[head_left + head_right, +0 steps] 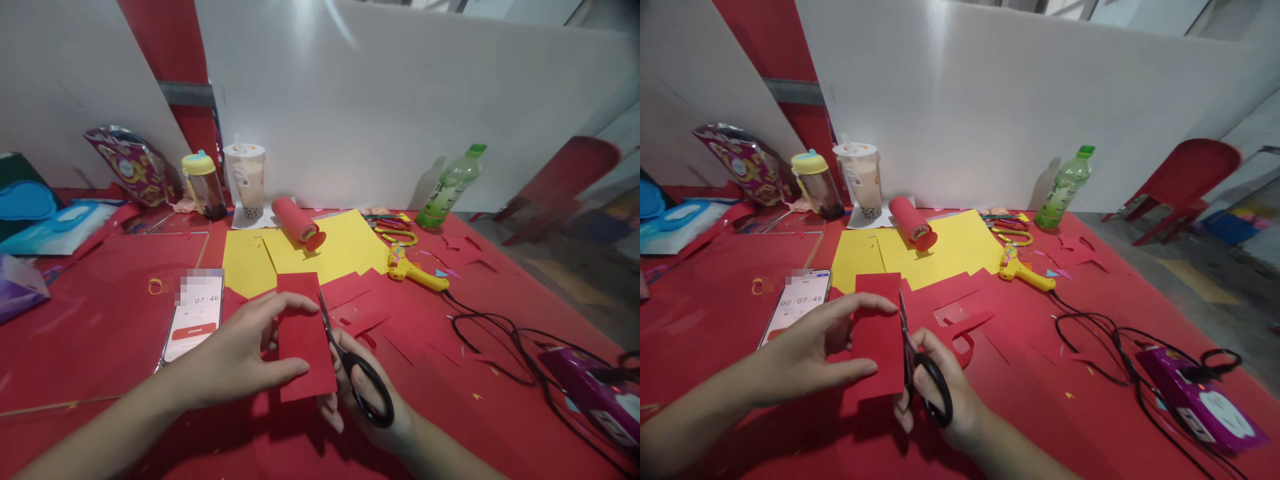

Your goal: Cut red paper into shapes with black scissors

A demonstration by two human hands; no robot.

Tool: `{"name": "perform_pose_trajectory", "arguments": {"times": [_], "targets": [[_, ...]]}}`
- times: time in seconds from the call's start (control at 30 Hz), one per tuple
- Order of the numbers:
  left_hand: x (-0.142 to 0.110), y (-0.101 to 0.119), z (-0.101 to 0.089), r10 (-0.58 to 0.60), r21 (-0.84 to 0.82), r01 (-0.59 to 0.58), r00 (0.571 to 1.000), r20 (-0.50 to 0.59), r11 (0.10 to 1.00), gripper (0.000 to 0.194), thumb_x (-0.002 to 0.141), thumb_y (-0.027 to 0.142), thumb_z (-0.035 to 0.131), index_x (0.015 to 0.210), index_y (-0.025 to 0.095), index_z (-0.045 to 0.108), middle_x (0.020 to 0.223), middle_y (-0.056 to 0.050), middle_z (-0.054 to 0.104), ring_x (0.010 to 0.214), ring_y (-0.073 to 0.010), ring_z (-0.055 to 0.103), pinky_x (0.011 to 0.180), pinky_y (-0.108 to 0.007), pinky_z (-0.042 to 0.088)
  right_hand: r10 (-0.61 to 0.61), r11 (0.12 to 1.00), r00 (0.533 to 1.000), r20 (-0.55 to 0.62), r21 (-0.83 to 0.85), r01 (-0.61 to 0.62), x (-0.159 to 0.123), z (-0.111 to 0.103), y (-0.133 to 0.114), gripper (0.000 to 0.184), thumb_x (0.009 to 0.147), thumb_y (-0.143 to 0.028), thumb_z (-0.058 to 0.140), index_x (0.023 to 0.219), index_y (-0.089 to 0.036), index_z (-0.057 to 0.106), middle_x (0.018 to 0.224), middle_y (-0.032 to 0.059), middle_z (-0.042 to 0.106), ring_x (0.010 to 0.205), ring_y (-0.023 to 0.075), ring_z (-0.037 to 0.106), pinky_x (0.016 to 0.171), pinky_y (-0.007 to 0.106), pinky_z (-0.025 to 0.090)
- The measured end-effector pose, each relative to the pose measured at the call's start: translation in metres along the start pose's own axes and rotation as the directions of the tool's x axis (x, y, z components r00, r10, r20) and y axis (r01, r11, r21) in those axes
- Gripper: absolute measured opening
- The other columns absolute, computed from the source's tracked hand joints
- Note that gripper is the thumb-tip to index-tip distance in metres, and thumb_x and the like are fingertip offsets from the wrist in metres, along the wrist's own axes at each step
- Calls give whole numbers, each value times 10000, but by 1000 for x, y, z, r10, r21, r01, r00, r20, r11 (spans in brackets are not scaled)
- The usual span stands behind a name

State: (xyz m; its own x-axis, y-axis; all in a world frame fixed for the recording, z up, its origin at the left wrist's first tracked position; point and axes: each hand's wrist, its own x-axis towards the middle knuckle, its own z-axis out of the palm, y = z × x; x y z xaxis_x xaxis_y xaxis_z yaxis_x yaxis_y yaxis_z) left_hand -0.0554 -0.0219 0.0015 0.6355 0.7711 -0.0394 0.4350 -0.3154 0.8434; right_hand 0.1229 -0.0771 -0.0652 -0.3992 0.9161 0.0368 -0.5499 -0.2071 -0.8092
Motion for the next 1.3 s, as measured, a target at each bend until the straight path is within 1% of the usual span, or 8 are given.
{"name": "perform_pose_trajectory", "arguments": {"times": [0.17, 0.33, 0.5, 0.67, 0.83, 0.97, 1.1, 1.3], "targets": [[-1, 2, 0, -1, 59, 1, 1000, 8, 998, 427, 750, 235, 602, 1150, 295, 464, 1056, -4, 557, 764, -136, 537, 604, -226, 468, -15, 999, 1000, -19, -47, 14, -1, -1, 2, 371, 762, -542, 555, 831, -201, 427, 579, -29, 525, 445, 90, 457, 460, 216, 375], [-2, 1, 2, 6, 94, -5, 1000, -6, 996, 428, 740, 239, 610, 1144, 292, 480, 1011, 3, 569, 682, -114, 507, 568, -206, 450, -1, 997, 1000, -12, -78, 0, -1, -4, 5, 363, 769, -545, 540, 838, -212, 414, 590, -22, 531, 451, 106, 460, 471, 242, 371], [-1, 0, 4, -12, 89, 13, 1000, -14, 996, 441, 747, 266, 601, 1164, 282, 461, 1038, -12, 561, 731, -131, 527, 608, -226, 463, -21, 996, 1000, 7, -81, 21, -1, -2, 3, 337, 805, -519, 514, 847, -200, 414, 603, -21, 528, 471, 101, 471, 484, 236, 373], [-1, 2, 8, -24, 77, 26, 999, -30, 997, 442, 749, 269, 595, 1167, 273, 448, 1081, -21, 552, 795, -148, 547, 659, -252, 473, 0, 996, 1000, -23, -93, -2, -1, 0, 2, 368, 790, -544, 520, 845, -198, 408, 582, -27, 527, 465, 102, 474, 487, 233, 376], [0, 1, 10, -27, 51, 29, 999, -40, 998, 437, 745, 247, 586, 1161, 265, 451, 1105, -26, 550, 752, -135, 546, 629, -246, 476, 14, 996, 998, -56, -85, -19, -1, 2, 1, 398, 766, -565, 538, 838, -201, 392, 569, -40, 512, 440, 94, 458, 465, 226, 362], [0, 1, 10, -28, 45, 30, 999, -44, 999, 444, 740, 253, 590, 1162, 259, 450, 1117, -33, 546, 776, -145, 553, 643, -254, 479, 11, 996, 998, -65, -87, -17, -1, 3, 1, 408, 760, -571, 540, 840, -199, 394, 559, -50, 498, 416, 82, 445, 449, 214, 351], [0, 1, 11, -35, 41, 37, 998, -46, 999, 436, 742, 250, 591, 1155, 258, 452, 1094, -25, 549, 684, -117, 527, 615, -242, 474, 15, 996, 998, -58, -90, -20, 0, 3, 1, 406, 761, -568, 542, 843, -199, 395, 552, -54, 489, 417, 82, 449, 439, 207, 355], [1, 2, 10, -42, 40, 43, 998, -41, 998, 431, 745, 244, 591, 1150, 262, 446, 1071, -10, 547, 649, -105, 494, 616, -235, 469, -4, 998, 998, -57, -59, 1, 0, 3, 2, 372, 776, -526, 556, 835, -192, 404, 552, -57, 495, 386, 61, 434, 419, 189, 350]]}}
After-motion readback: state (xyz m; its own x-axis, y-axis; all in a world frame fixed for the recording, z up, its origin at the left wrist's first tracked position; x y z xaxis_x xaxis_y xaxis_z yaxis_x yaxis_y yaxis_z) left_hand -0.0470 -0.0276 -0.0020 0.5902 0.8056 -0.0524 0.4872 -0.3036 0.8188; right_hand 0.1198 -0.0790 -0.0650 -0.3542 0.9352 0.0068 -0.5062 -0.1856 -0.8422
